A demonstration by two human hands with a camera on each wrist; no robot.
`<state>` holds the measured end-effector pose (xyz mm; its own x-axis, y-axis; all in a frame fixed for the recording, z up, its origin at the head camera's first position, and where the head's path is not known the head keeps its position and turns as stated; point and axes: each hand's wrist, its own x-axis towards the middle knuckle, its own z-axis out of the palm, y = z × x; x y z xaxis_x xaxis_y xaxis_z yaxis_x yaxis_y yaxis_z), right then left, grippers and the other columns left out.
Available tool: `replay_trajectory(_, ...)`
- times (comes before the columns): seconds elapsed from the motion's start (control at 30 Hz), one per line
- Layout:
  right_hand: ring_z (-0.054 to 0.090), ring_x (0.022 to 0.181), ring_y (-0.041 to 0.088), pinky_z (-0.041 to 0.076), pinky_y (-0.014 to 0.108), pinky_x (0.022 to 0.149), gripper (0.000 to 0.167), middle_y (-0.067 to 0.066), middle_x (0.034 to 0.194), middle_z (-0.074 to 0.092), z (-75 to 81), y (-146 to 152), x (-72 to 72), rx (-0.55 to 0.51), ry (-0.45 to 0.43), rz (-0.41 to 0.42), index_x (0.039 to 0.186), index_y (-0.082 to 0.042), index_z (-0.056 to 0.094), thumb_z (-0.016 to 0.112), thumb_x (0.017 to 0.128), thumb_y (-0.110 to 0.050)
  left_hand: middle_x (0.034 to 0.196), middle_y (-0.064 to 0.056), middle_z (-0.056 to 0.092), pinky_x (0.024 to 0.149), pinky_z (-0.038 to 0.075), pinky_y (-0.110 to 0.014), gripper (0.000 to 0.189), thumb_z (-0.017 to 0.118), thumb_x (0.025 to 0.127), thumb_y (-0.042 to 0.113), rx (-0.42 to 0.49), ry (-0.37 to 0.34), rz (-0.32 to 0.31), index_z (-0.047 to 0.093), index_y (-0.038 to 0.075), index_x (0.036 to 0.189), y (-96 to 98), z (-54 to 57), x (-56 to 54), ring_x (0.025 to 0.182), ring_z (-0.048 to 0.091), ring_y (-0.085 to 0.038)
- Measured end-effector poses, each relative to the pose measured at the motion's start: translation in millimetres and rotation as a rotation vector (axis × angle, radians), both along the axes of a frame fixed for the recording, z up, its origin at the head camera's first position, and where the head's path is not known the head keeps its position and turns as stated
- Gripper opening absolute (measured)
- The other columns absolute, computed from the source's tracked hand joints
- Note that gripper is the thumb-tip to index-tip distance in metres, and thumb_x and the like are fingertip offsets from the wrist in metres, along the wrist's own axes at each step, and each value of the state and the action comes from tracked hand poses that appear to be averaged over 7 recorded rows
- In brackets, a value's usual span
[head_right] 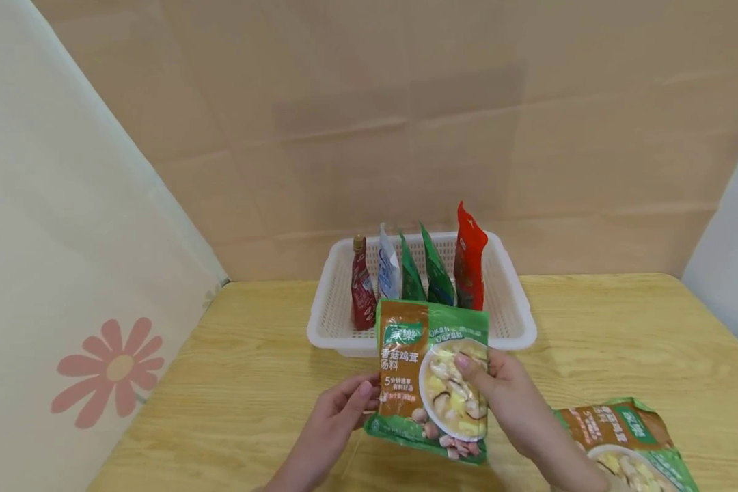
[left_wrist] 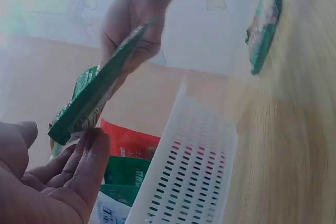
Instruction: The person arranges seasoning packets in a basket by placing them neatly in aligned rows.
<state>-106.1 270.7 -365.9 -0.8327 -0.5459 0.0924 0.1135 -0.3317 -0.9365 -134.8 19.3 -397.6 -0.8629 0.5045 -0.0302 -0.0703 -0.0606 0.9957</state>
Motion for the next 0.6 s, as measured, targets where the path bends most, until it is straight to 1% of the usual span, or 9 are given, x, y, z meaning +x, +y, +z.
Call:
replay_trajectory(0.1,0.072,0.083,0.036,0.058,0.043,0.062,0.046,0.028,0.104,0.069,-0.6,-1.6,-0.7,-0.011,-0.002,0.000,0.132,-0.003,0.047,0.010,0.106,-0.013,0.110,-0.014,0.068,0.077,0.050,-0.020,0.049,0.055,0.096,0.037,0.012,-0.098,0.027,0.058,-0.002,0.126,3.2,-0.6,-1.9,0.091,0.062,-0.006)
replay_trajectory(0.17,0.072,0.083,0.036,0.059,0.042,0.063,0.046,0.027,0.104,0.069,-1.5,-3.2,-1.0,-0.008,-0.009,-0.003,0.131,-0.004,0.048,0.011,0.106,-0.013,0.109,-0.013,0.069,0.079,0.051,-0.020,0.049,0.059,0.093,0.036,0.028,-0.143,0.044,0.059,-0.002,0.124,4.8,-2.1,-3.1,0.090,0.062,-0.006)
replay_trajectory(0.27,0.072,0.083,0.035,0.059,0.041,0.063,0.044,0.027,0.104,0.069,-3.2,-5.7,-1.4,0.001,-0.009,-0.006,0.130,-0.004,0.048,0.012,0.106,-0.013,0.110,-0.010,0.069,0.081,0.052,-0.021,0.050,0.061,0.092,0.034,0.051,-0.198,0.044,0.058,-0.003,0.125,5.5,-3.9,-4.3,0.091,0.063,-0.007)
replay_trajectory(0.33,0.072,0.084,0.035,0.059,0.040,0.063,0.044,0.028,0.105,0.069,-4.2,-6.9,-1.7,0.000,-0.002,0.000,0.130,-0.003,0.047,0.012,0.106,-0.013,0.112,-0.010,0.068,0.083,0.052,-0.022,0.049,0.061,0.093,0.031,0.069,-0.216,0.043,0.056,-0.004,0.127,5.5,-4.1,-4.6,0.093,0.063,-0.007)
replay_trajectory(0.47,0.072,0.085,0.035,0.059,0.039,0.063,0.045,0.028,0.106,0.068,-5.8,-8.3,-2.4,-0.005,0.016,0.006,0.131,-0.001,0.047,0.011,0.106,-0.012,0.111,-0.010,0.069,0.082,0.053,-0.022,0.044,0.060,0.094,0.026,0.109,-0.247,0.044,0.057,-0.005,0.125,6.8,-4.2,-5.9,0.092,0.064,-0.008)
replay_trajectory(0.6,0.072,0.085,0.034,0.059,0.037,0.063,0.045,0.026,0.106,0.069,-7.7,-8.5,-3.1,0.006,0.000,0.000,0.131,-0.004,0.048,0.011,0.106,-0.013,0.112,-0.013,0.069,0.083,0.053,-0.022,0.039,0.057,0.096,0.025,0.139,-0.234,0.034,0.060,-0.005,0.121,9.1,-6.2,-6.1,0.092,0.066,-0.008)
